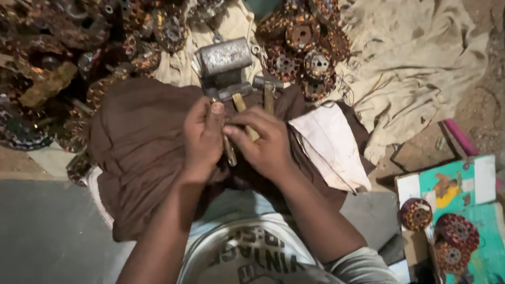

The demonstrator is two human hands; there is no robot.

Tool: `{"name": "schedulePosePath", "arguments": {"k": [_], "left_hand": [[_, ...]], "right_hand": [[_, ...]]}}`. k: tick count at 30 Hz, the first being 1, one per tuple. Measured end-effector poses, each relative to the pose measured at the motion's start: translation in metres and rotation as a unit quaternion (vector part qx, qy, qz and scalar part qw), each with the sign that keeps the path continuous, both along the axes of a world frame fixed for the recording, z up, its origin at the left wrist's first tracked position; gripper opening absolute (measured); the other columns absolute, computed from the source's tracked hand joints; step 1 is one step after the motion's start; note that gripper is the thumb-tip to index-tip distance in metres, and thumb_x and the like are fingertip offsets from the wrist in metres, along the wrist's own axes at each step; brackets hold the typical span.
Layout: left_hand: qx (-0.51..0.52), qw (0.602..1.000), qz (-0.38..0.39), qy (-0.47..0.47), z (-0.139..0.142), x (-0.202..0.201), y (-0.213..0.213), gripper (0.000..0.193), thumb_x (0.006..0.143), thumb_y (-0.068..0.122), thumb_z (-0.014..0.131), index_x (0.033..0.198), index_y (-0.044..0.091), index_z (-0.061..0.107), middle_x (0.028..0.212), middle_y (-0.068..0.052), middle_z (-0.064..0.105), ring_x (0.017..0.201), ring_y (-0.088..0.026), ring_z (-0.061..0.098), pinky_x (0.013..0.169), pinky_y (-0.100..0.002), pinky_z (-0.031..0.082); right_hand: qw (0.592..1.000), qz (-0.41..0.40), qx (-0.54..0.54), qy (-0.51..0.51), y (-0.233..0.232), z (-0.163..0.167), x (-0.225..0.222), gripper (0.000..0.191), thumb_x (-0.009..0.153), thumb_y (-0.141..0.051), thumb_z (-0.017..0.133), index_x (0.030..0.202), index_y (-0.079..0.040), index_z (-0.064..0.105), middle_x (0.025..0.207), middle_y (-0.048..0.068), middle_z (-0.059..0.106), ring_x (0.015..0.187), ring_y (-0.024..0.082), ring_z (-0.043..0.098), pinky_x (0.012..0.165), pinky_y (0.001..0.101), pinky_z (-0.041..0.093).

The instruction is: The person sits on the ground surrounded by scrap motor stators and uses a hammer to strike the copper-wound rotors, breaking them apart. They pick up each stator, hammer it, set it aside, and handle small metal pieces, working through the pile one item at a time.

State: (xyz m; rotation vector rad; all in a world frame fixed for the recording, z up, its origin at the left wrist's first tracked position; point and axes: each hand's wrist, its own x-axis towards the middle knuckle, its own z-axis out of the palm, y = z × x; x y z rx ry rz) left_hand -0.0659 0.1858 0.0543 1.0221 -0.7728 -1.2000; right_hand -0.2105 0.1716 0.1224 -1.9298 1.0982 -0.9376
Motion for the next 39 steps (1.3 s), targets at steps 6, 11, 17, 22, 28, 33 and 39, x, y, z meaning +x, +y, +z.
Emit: {"name": "schedulePosePath", "arguments": {"k": [6, 11, 17, 22, 28, 33, 39], "left_hand": [[-0.028, 0.995, 0.035, -0.084, 0.004, -0.005, -0.005, 0.028, 0.111, 0.023, 0.060, 0.089, 0.006, 0.053, 0.081, 0.004, 0.056, 0.076, -0.004, 0.048, 0.067, -0.025, 0.043], [-0.024, 0.961, 0.078, -0.264, 0.005, -0.003, 0.004, 0.026, 0.113, 0.021, 0.058, 0.093, 0.003, 0.053, 0.074, 0.003, 0.047, 0.068, -0.007, 0.042, 0.061, -0.027, 0.038], [0.076, 0.997, 0.017, -0.006, 0.007, 0.005, 0.006, 0.026, 0.110, 0.026, 0.049, 0.092, 0.009, 0.056, 0.071, 0.006, 0.053, 0.062, -0.003, 0.047, 0.054, -0.023, 0.040], [-0.019, 0.999, 0.030, -0.015, 0.014, -0.003, -0.010, 0.030, 0.115, 0.028, 0.049, 0.095, 0.008, 0.056, 0.082, 0.005, 0.054, 0.073, -0.003, 0.048, 0.064, -0.022, 0.042], [-0.007, 0.999, 0.039, 0.012, 0.018, -0.002, -0.009, 0.031, 0.114, 0.030, 0.048, 0.093, 0.008, 0.056, 0.079, 0.004, 0.054, 0.069, -0.004, 0.050, 0.061, -0.023, 0.042], [-0.056, 0.997, 0.035, -0.048, 0.046, -0.004, -0.016, 0.030, 0.114, 0.031, 0.052, 0.098, 0.006, 0.058, 0.083, 0.002, 0.056, 0.074, -0.006, 0.052, 0.065, -0.024, 0.044], [-0.381, 0.716, -0.017, -0.585, 0.094, 0.028, -0.029, 0.055, 0.089, 0.062, 0.067, 0.116, 0.013, 0.071, 0.096, -0.003, 0.068, 0.083, -0.021, 0.067, 0.068, -0.037, 0.054]], "right_hand": [[0.998, -0.050, -0.042, 0.005, 0.010, -0.013, 0.009, 0.007, 0.099, -0.007, 0.070, 0.101, -0.003, 0.065, 0.096, 0.011, 0.067, 0.089, 0.026, 0.068, 0.083, 0.0350, 0.055], [0.960, -0.256, 0.040, -0.104, -0.015, -0.009, -0.001, 0.015, 0.112, -0.016, 0.059, 0.107, -0.002, 0.058, 0.096, 0.005, 0.060, 0.090, 0.020, 0.058, 0.085, 0.0347, 0.051], [0.920, -0.207, 0.129, -0.306, -0.043, -0.006, -0.035, 0.039, 0.106, -0.017, 0.057, 0.142, -0.004, 0.047, 0.124, 0.008, 0.060, 0.100, 0.018, 0.061, 0.089, 0.0333, 0.051], [0.990, -0.088, 0.082, -0.072, -0.004, -0.007, -0.024, 0.033, 0.109, -0.013, 0.061, 0.139, 0.001, 0.059, 0.129, 0.011, 0.065, 0.122, 0.021, 0.063, 0.110, 0.0324, 0.050], [0.973, 0.020, 0.226, -0.046, 0.030, 0.003, -0.021, 0.043, 0.091, -0.013, 0.079, 0.128, -0.001, 0.062, 0.107, 0.007, 0.067, 0.098, 0.016, 0.064, 0.091, 0.0306, 0.054], [0.917, 0.074, 0.375, -0.111, 0.034, 0.003, -0.030, 0.040, 0.094, -0.011, 0.074, 0.130, -0.001, 0.060, 0.103, 0.006, 0.067, 0.094, 0.011, 0.064, 0.087, 0.0262, 0.053], [0.976, 0.069, 0.204, -0.040, 0.002, 0.015, -0.044, 0.029, 0.092, 0.005, 0.063, 0.120, 0.002, 0.067, 0.116, 0.013, 0.070, 0.103, 0.020, 0.066, 0.089, 0.0313, 0.054]]}}
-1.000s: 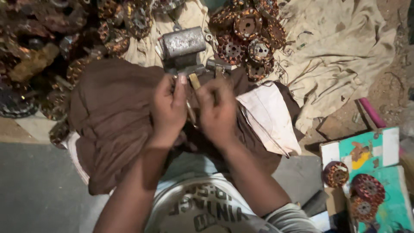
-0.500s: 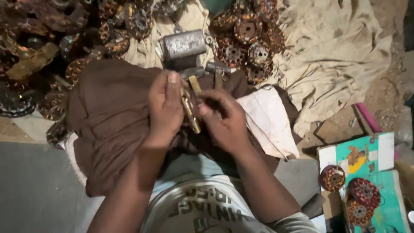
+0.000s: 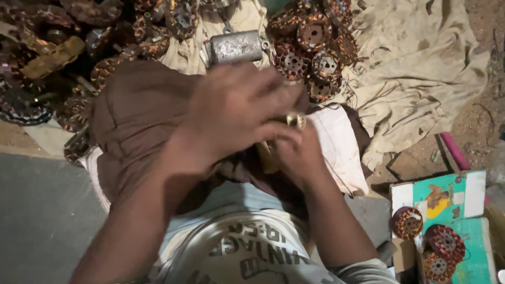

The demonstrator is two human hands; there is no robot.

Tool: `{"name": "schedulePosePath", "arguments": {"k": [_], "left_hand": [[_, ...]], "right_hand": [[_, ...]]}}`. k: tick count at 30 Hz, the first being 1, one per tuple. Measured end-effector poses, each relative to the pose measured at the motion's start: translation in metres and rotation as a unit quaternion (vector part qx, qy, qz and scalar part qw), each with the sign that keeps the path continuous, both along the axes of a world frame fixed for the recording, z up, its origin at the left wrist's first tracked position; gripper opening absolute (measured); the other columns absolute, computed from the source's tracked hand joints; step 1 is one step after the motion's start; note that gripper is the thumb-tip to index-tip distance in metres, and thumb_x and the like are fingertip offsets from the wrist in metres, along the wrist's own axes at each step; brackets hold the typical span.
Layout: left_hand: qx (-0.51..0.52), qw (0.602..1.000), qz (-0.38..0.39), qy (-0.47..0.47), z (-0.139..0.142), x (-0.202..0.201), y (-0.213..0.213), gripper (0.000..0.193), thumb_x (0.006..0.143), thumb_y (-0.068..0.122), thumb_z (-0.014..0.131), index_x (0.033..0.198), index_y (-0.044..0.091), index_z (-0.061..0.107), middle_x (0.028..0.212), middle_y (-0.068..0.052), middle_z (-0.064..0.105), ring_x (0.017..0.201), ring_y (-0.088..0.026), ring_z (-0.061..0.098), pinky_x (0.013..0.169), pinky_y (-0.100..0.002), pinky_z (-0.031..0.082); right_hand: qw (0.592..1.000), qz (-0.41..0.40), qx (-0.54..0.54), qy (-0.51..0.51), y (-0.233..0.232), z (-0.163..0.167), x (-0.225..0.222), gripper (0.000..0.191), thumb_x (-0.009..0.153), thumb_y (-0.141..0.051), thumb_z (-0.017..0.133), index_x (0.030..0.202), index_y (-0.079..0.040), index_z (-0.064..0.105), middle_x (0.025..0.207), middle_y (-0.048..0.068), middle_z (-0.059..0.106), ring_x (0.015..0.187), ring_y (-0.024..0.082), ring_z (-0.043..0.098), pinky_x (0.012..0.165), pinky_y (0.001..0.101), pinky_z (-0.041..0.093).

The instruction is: The person sits on the ground surrounded by scrap motor stators and uses a hammer to strike the copper-wound rotors, breaking them apart. They pick up each stator, hammer it, set it aside, and handle small metal pieces, working through the pile one item at a time.

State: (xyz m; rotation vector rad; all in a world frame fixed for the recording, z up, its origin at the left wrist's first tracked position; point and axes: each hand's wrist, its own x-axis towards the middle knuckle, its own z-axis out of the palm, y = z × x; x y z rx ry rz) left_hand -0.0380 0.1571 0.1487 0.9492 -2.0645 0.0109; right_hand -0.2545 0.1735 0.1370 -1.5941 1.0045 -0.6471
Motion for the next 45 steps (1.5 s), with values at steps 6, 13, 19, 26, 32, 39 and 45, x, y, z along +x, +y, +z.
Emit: {"name": "schedulePosePath", "arguments": {"k": [6, 13, 19, 26, 32, 39, 45], "left_hand": [[0.238, 0.901, -0.024, 0.363, -0.004, 0.016, 0.064, 0.053, 0.105, 0.051, 0.059, 0.141, 0.013, 0.058, 0.114, -0.008, 0.067, 0.088, -0.022, 0.066, 0.080, -0.034, 0.059], [0.153, 0.975, -0.154, 0.034, -0.018, -0.046, 0.134, 0.042, 0.097, 0.020, 0.072, 0.139, 0.016, 0.065, 0.125, -0.013, 0.069, 0.087, -0.025, 0.066, 0.075, -0.040, 0.052], [0.399, 0.900, -0.037, 0.170, -0.026, -0.047, 0.128, 0.031, 0.099, 0.029, 0.072, 0.125, 0.013, 0.068, 0.111, -0.012, 0.074, 0.093, -0.031, 0.072, 0.078, -0.043, 0.057], [0.486, 0.841, 0.064, 0.227, -0.067, -0.004, 0.123, 0.031, 0.094, 0.020, 0.073, 0.122, 0.008, 0.068, 0.106, -0.012, 0.073, 0.093, -0.027, 0.071, 0.079, -0.038, 0.056], [0.389, 0.867, 0.074, 0.302, -0.044, 0.009, 0.065, 0.032, 0.090, 0.013, 0.073, 0.119, 0.004, 0.067, 0.102, -0.012, 0.073, 0.092, -0.024, 0.070, 0.080, -0.034, 0.055], [0.447, 0.804, 0.019, 0.391, 0.005, 0.011, -0.002, 0.034, 0.091, 0.016, 0.074, 0.121, 0.001, 0.069, 0.106, -0.006, 0.070, 0.088, -0.011, 0.067, 0.068, -0.025, 0.055], [0.531, 0.625, 0.033, 0.571, 0.020, 0.002, 0.014, 0.021, 0.099, 0.010, 0.073, 0.115, -0.004, 0.074, 0.089, -0.012, 0.073, 0.066, -0.020, 0.063, 0.057, -0.034, 0.052]], "right_hand": [[0.969, -0.191, -0.106, -0.119, -0.035, 0.009, 0.002, 0.039, 0.100, 0.006, 0.071, 0.133, -0.004, 0.052, 0.129, 0.017, 0.070, 0.124, 0.023, 0.068, 0.111, 0.0353, 0.055], [0.935, -0.196, -0.238, -0.177, -0.133, -0.065, 0.030, 0.034, 0.109, 0.006, 0.069, 0.134, -0.006, 0.050, 0.132, 0.016, 0.069, 0.128, 0.024, 0.069, 0.112, 0.0341, 0.059], [0.934, -0.152, -0.291, 0.141, -0.174, -0.155, 0.068, 0.026, 0.082, 0.000, 0.085, 0.106, -0.002, 0.075, 0.103, 0.014, 0.075, 0.097, 0.025, 0.071, 0.085, 0.0351, 0.055], [0.933, -0.154, -0.293, 0.143, -0.178, -0.161, 0.064, 0.023, 0.086, -0.023, 0.086, 0.100, -0.006, 0.078, 0.090, 0.013, 0.074, 0.082, 0.027, 0.071, 0.075, 0.0386, 0.055], [0.964, -0.094, -0.179, 0.171, -0.142, -0.118, 0.057, 0.033, 0.085, -0.030, 0.086, 0.102, -0.004, 0.077, 0.087, 0.010, 0.075, 0.077, 0.021, 0.069, 0.071, 0.0360, 0.055], [0.990, 0.132, -0.045, -0.023, -0.060, 0.004, 0.028, 0.035, 0.099, -0.012, 0.075, 0.130, 0.001, 0.065, 0.122, 0.010, 0.070, 0.113, 0.015, 0.064, 0.098, 0.0333, 0.054], [0.979, 0.043, 0.150, -0.130, -0.016, 0.027, 0.028, 0.059, 0.085, 0.001, 0.079, 0.138, -0.002, 0.054, 0.112, 0.007, 0.066, 0.102, 0.012, 0.066, 0.091, 0.0303, 0.061]]}}
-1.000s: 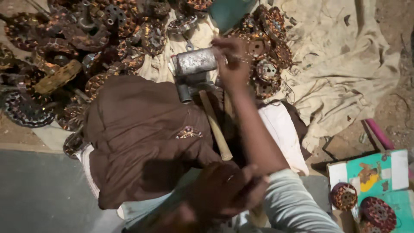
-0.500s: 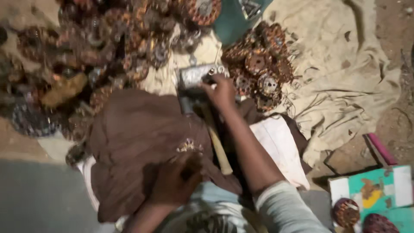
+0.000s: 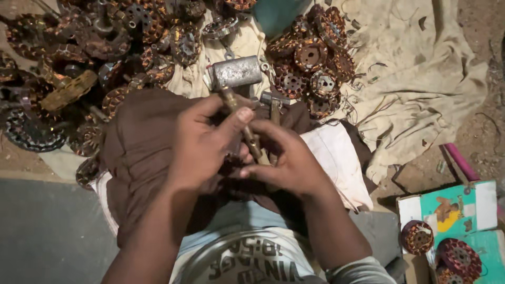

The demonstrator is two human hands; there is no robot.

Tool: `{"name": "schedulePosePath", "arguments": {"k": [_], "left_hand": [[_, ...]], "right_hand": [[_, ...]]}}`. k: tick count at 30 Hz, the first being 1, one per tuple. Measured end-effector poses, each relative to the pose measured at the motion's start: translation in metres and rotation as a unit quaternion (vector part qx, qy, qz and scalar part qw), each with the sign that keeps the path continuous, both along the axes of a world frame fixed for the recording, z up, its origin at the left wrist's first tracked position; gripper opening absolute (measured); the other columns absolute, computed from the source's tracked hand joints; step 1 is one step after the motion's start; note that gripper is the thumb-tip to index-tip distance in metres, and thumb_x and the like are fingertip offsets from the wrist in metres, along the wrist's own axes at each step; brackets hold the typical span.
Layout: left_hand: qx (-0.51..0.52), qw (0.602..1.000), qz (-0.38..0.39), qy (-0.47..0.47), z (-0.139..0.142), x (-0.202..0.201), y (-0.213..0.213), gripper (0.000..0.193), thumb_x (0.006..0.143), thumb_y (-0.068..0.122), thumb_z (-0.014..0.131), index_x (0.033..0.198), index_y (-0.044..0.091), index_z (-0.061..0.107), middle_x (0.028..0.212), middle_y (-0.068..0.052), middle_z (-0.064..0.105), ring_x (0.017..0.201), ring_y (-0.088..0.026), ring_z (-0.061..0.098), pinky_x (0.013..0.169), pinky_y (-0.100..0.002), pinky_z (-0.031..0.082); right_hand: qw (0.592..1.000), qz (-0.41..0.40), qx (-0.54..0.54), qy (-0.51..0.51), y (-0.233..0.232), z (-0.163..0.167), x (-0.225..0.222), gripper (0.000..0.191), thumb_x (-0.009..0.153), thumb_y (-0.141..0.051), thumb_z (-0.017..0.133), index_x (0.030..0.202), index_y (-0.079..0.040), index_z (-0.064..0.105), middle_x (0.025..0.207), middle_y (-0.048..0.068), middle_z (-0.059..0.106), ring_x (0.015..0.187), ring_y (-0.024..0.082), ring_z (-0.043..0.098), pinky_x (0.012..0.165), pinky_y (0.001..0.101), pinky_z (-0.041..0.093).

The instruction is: The person sits on the ground surrounded by scrap motor stators and uses a hammer to strike the copper-wound rotors, breaking them apart. They pick up each stator, hammer it, set it aside, and handle small metal pieces, working through the pile one item at a time.

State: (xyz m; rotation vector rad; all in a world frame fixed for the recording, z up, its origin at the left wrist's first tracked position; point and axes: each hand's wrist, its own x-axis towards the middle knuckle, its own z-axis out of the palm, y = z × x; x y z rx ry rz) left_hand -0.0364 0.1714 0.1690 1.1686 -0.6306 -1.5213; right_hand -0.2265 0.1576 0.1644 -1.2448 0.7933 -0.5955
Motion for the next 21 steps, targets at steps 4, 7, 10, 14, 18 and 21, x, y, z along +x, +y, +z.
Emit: {"name": "schedulePosePath", "arguments": {"k": [4, 7, 10, 14, 18, 21], "left_hand": [[-0.061, 0.997, 0.031, 0.031, 0.000, 0.001, 0.008, 0.019, 0.095, 0.008, 0.072, 0.111, -0.003, 0.073, 0.098, -0.007, 0.076, 0.087, -0.012, 0.072, 0.076, -0.028, 0.059], [-0.115, 0.992, 0.040, -0.008, -0.001, 0.000, 0.010, 0.018, 0.094, 0.004, 0.075, 0.111, -0.003, 0.073, 0.103, -0.008, 0.076, 0.094, -0.012, 0.073, 0.085, -0.027, 0.060], [-0.136, 0.988, 0.051, -0.058, -0.002, -0.001, 0.012, 0.018, 0.092, 0.001, 0.078, 0.109, -0.003, 0.073, 0.103, -0.009, 0.077, 0.094, -0.012, 0.072, 0.087, -0.028, 0.060], [-0.136, 0.985, 0.054, -0.088, -0.001, -0.006, 0.015, 0.021, 0.087, -0.004, 0.081, 0.106, -0.004, 0.073, 0.106, -0.009, 0.077, 0.096, -0.011, 0.072, 0.091, -0.028, 0.061], [-0.128, 0.989, 0.051, -0.059, 0.001, -0.011, 0.018, 0.021, 0.087, -0.004, 0.081, 0.106, -0.004, 0.072, 0.104, -0.008, 0.076, 0.094, -0.011, 0.072, 0.089, -0.028, 0.064], [-0.131, 0.988, 0.045, -0.070, 0.002, -0.013, 0.019, 0.021, 0.086, -0.005, 0.082, 0.105, -0.003, 0.073, 0.101, -0.007, 0.076, 0.093, -0.011, 0.072, 0.087, -0.027, 0.065]], "right_hand": [[0.995, -0.099, 0.009, -0.024, 0.019, -0.002, -0.002, 0.046, 0.089, 0.000, 0.078, 0.129, -0.002, 0.055, 0.111, 0.009, 0.072, 0.104, 0.014, 0.070, 0.092, 0.0284, 0.058], [0.977, -0.154, -0.106, 0.106, 0.025, 0.000, -0.003, 0.037, 0.088, 0.000, 0.083, 0.120, 0.001, 0.065, 0.101, 0.011, 0.071, 0.091, 0.016, 0.065, 0.080, 0.0293, 0.054], [0.898, -0.170, -0.386, 0.128, 0.026, 0.004, -0.002, 0.027, 0.090, -0.001, 0.080, 0.115, -0.001, 0.067, 0.117, 0.014, 0.070, 0.109, 0.022, 0.070, 0.097, 0.0328, 0.057], [0.865, -0.211, -0.419, 0.179, 0.029, 0.009, 0.002, 0.016, 0.090, 0.000, 0.079, 0.105, -0.002, 0.073, 0.112, 0.014, 0.069, 0.104, 0.025, 0.071, 0.091, 0.0336, 0.057], [0.862, -0.217, -0.414, 0.195, 0.029, 0.013, 0.006, 0.014, 0.091, 0.000, 0.079, 0.104, -0.001, 0.073, 0.109, 0.013, 0.069, 0.100, 0.023, 0.071, 0.088, 0.0327, 0.057], [0.864, -0.208, -0.414, 0.198, 0.029, 0.014, 0.006, 0.015, 0.092, 0.001, 0.077, 0.106, -0.001, 0.072, 0.108, 0.014, 0.068, 0.098, 0.024, 0.071, 0.086, 0.0327, 0.058]]}}
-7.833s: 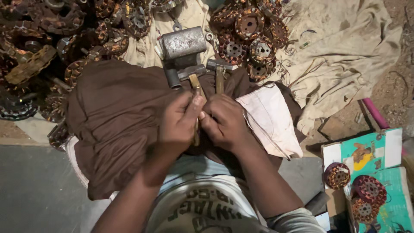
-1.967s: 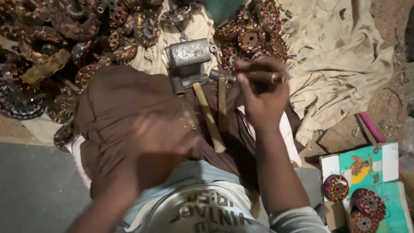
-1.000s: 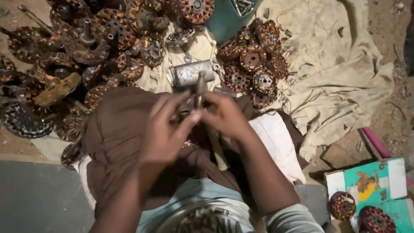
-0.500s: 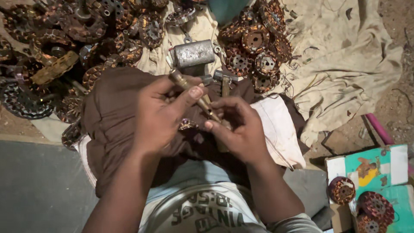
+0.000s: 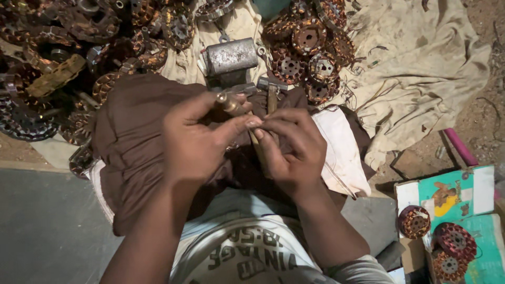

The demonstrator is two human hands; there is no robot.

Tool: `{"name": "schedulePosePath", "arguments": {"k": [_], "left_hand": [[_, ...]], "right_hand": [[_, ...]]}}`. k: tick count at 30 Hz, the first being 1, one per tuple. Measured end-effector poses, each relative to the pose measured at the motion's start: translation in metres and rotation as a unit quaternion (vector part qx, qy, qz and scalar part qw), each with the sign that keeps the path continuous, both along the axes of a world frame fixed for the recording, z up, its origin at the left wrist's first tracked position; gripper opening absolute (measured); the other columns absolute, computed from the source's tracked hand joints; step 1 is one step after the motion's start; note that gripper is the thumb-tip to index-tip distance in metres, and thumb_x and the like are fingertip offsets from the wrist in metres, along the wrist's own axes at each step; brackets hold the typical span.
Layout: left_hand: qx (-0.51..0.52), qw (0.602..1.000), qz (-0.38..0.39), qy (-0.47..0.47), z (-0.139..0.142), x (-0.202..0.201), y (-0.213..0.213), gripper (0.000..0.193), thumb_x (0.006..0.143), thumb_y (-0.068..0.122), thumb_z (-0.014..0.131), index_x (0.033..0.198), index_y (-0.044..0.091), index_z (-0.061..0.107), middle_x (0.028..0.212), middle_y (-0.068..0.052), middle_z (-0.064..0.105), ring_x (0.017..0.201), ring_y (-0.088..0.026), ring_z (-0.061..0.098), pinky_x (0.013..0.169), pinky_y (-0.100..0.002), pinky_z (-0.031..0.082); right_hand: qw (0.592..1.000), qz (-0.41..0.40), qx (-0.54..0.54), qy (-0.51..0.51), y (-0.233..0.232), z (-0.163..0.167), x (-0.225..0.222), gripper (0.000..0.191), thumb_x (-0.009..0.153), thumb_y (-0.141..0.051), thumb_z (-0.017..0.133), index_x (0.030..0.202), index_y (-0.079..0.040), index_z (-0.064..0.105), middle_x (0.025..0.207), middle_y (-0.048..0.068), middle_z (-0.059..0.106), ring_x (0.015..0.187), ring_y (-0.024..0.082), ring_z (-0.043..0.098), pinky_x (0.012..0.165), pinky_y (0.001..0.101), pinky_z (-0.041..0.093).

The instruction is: The person sits on the ground surrounded by scrap motor stators and uses a hammer to strike the copper-wound rotors, breaking them apart. They pick up each stator, hammer it, set it aside, and handle small metal pieces, working through the pile one item at a time.

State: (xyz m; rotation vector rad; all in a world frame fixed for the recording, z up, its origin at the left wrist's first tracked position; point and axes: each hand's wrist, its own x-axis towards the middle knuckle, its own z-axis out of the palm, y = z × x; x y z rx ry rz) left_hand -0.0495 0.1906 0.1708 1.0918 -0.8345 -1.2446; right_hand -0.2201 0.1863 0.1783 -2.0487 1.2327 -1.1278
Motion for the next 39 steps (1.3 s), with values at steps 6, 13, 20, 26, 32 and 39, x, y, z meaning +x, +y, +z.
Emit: {"name": "schedulePosePath", "arguments": {"k": [6, 13, 20, 26, 32, 39], "left_hand": [[-0.070, 0.983, 0.012, -0.171, 0.002, 0.001, 0.001, 0.022, 0.083, 0.001, 0.089, 0.099, -0.002, 0.074, 0.093, -0.006, 0.075, 0.083, -0.009, 0.070, 0.074, -0.025, 0.062], [-0.041, 0.996, 0.015, -0.080, -0.010, 0.002, 0.003, 0.012, 0.094, -0.001, 0.077, 0.103, -0.002, 0.069, 0.099, -0.005, 0.073, 0.090, -0.008, 0.070, 0.078, -0.026, 0.060], [-0.005, 0.995, 0.037, -0.088, -0.026, -0.004, 0.003, 0.014, 0.099, 0.004, 0.078, 0.100, -0.003, 0.065, 0.091, -0.003, 0.067, 0.081, -0.005, 0.057, 0.066, -0.023, 0.048], [0.006, 0.994, 0.017, -0.108, -0.023, -0.006, 0.001, 0.012, 0.094, 0.003, 0.075, 0.100, -0.003, 0.066, 0.092, -0.003, 0.067, 0.077, -0.003, 0.060, 0.059, -0.021, 0.051], [-0.031, 0.997, 0.013, -0.067, -0.026, -0.005, 0.002, 0.010, 0.097, 0.000, 0.072, 0.098, -0.004, 0.063, 0.096, -0.004, 0.067, 0.086, -0.003, 0.062, 0.067, -0.023, 0.055], [-0.099, 0.907, 0.053, -0.407, -0.023, 0.006, 0.002, 0.022, 0.094, 0.011, 0.081, 0.098, -0.003, 0.064, 0.086, -0.018, 0.065, 0.071, -0.028, 0.064, 0.061, -0.037, 0.049]], "right_hand": [[0.989, 0.024, -0.079, 0.124, -0.003, -0.005, -0.001, 0.018, 0.096, -0.003, 0.068, 0.113, -0.002, 0.064, 0.110, 0.015, 0.063, 0.098, 0.033, 0.060, 0.089, 0.0407, 0.048], [0.951, 0.053, 0.291, -0.088, -0.011, -0.024, 0.005, 0.010, 0.104, -0.013, 0.053, 0.107, -0.004, 0.053, 0.098, 0.013, 0.053, 0.089, 0.030, 0.053, 0.083, 0.0384, 0.047], [0.971, 0.009, 0.220, -0.096, -0.001, -0.053, 0.003, 0.011, 0.107, -0.013, 0.050, 0.110, -0.003, 0.054, 0.103, 0.007, 0.053, 0.095, 0.014, 0.053, 0.089, 0.0284, 0.046], [0.977, 0.019, 0.159, -0.144, -0.014, -0.061, -0.009, 0.012, 0.109, -0.011, 0.054, 0.116, -0.002, 0.056, 0.111, 0.007, 0.056, 0.101, 0.015, 0.055, 0.093, 0.0281, 0.048], [0.993, 0.093, 0.070, -0.001, -0.012, -0.045, -0.013, 0.014, 0.096, -0.010, 0.072, 0.107, -0.004, 0.069, 0.101, 0.010, 0.068, 0.093, 0.024, 0.068, 0.089, 0.0289, 0.051], [0.972, 0.108, -0.076, 0.195, -0.014, -0.034, -0.009, 0.011, 0.087, -0.015, 0.076, 0.090, -0.009, 0.067, 0.082, 0.007, 0.061, 0.079, 0.028, 0.062, 0.080, 0.0432, 0.041]]}}
